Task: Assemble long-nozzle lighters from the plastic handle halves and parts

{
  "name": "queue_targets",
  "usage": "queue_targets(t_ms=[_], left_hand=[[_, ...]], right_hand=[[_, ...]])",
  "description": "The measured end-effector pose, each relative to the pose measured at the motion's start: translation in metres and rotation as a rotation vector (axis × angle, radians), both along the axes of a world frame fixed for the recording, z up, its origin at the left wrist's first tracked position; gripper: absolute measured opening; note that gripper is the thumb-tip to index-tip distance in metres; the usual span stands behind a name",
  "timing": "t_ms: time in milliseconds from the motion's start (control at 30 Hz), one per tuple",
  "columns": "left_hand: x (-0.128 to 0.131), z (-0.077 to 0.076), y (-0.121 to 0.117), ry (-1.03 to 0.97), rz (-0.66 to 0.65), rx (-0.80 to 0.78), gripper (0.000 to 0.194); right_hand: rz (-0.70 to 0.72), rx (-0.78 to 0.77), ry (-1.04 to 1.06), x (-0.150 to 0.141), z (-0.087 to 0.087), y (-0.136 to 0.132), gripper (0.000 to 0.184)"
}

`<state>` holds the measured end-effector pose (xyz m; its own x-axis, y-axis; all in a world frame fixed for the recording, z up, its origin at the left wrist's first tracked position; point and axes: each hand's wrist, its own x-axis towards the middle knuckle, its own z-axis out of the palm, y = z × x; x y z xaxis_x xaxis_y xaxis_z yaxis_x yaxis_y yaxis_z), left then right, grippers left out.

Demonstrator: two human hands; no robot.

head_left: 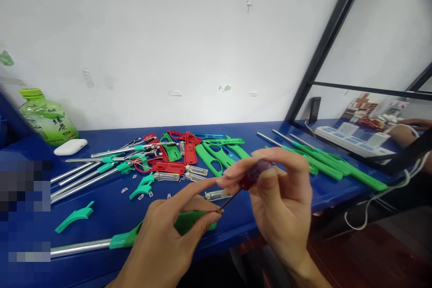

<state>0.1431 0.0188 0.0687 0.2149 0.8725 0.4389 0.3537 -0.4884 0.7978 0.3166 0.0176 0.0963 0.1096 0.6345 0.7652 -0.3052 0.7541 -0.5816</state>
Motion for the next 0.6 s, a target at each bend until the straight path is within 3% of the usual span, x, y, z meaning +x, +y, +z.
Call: queue_targets(t_ms=[167, 467, 600], left_hand=[[0.001, -0.011, 0.007, 0.059, -0.012, 0.105, 0.049], [0.001, -0.010, 0.008, 0.109, 0.011, 0.158, 0.029], [0.001, -0.011, 0.007, 0.132, 0.029, 0.178, 0.034]], right_hand=[[0.072, -0.035, -0.057, -0.001, -0.004, 0.010, 0.019], [0.095, -0.021, -0.135, -0.003, -0.015, 0.015, 0.021], [0.071, -0.012, -0.126, -0.005, -0.018, 0.015, 0.022]])
